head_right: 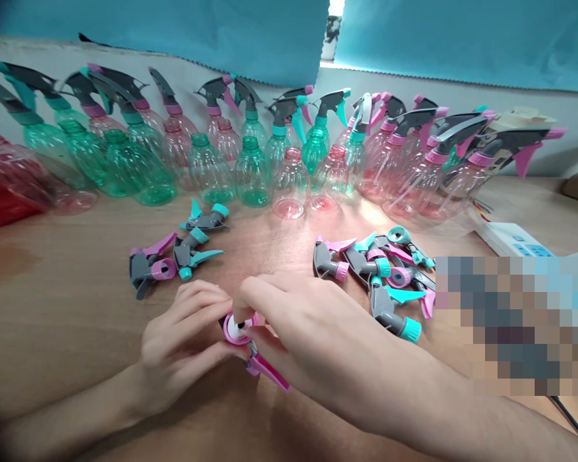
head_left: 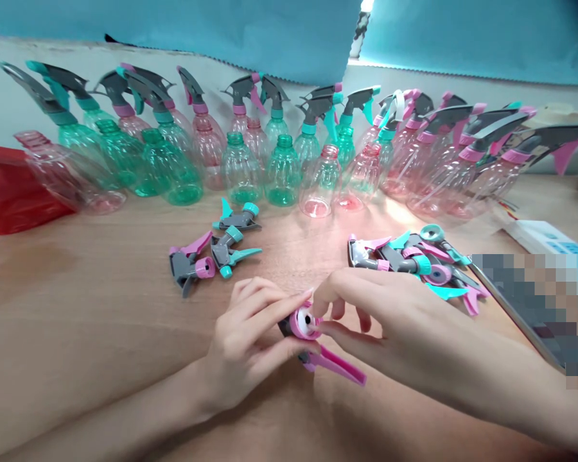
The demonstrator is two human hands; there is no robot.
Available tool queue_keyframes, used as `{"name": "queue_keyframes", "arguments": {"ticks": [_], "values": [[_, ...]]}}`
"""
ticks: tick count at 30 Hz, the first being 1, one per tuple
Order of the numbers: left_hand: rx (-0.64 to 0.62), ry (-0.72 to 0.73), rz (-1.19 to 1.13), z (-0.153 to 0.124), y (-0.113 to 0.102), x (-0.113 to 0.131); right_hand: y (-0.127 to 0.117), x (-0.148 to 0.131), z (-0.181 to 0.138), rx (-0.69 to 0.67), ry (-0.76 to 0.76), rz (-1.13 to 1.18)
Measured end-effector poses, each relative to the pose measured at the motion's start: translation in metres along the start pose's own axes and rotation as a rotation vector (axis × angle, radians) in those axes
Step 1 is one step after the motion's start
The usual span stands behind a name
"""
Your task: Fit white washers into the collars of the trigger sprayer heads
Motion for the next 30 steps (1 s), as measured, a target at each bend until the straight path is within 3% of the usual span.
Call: {"name": "queue_keyframes", "arguments": {"ticks": [10,22,30], "values": [[-0.021,-0.010,-0.037,-0.005,0.007,-0.001,0.006,-0.006,0.006,-0.022,-0.075,0.116],[-0.012,0.004,-0.024,0.001,0.002,0.002,0.007,0.003,0.001,-0.091,0.002,-0.001],[-0.008,0.039,0.001,0.000,0.001,0.007,0.005,-0.001,0.004,0.018,0.013,0.019]]}}
Point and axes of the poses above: each hand's wrist, its own z-axis towards the middle knuckle, its own y-axis out of the palm, x = y × z, the point moved 10 cm from there along z, towards the middle knuckle, and after that the axes turned 3 degrees about -z, right-handed, at the moved point
